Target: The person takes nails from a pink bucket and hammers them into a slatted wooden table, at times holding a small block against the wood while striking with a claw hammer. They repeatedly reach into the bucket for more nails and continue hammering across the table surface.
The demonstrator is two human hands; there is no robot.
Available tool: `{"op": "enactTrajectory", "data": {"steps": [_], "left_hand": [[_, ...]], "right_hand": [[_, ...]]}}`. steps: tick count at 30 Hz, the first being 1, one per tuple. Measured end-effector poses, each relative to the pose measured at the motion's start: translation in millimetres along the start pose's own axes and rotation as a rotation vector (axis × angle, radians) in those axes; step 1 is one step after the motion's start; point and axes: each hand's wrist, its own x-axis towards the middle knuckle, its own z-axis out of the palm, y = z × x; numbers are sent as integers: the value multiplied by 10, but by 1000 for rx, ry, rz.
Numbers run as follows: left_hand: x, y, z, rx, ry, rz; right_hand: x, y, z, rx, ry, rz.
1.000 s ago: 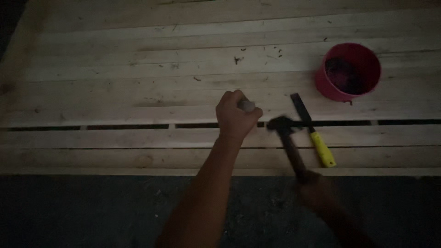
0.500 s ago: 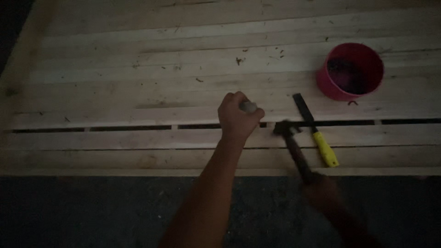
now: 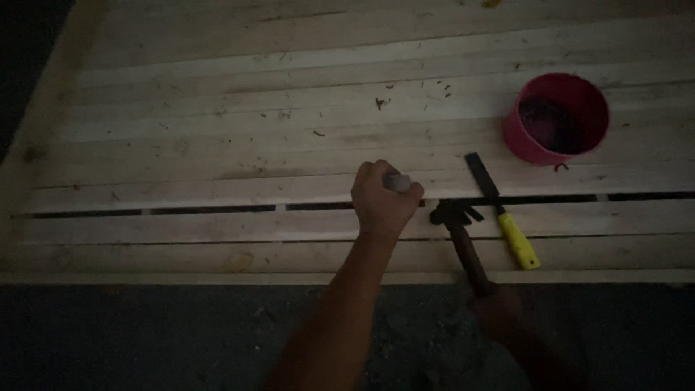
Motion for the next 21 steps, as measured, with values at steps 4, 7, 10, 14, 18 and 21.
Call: {"op": "enactTrajectory", "data": {"steps": [4, 7, 10, 14, 18, 21], "left_hand": [[-16, -10, -25, -92, 53, 10], [77, 131, -51, -23, 40, 24], [280, 367, -114, -29, 122, 233], [615, 623, -241, -24, 104, 88], [760, 661, -280, -41, 220, 96], [767, 569, -239, -128, 292, 52]], "right_hand": [[-13, -28, -4, 190, -6, 106], [-7, 8, -51, 115, 50, 64], [50, 75, -110, -28, 55, 1], [143, 147, -167, -519, 33, -325], [212, 188, -190, 53, -55, 66], [285, 233, -208, -2, -12, -33]]}}
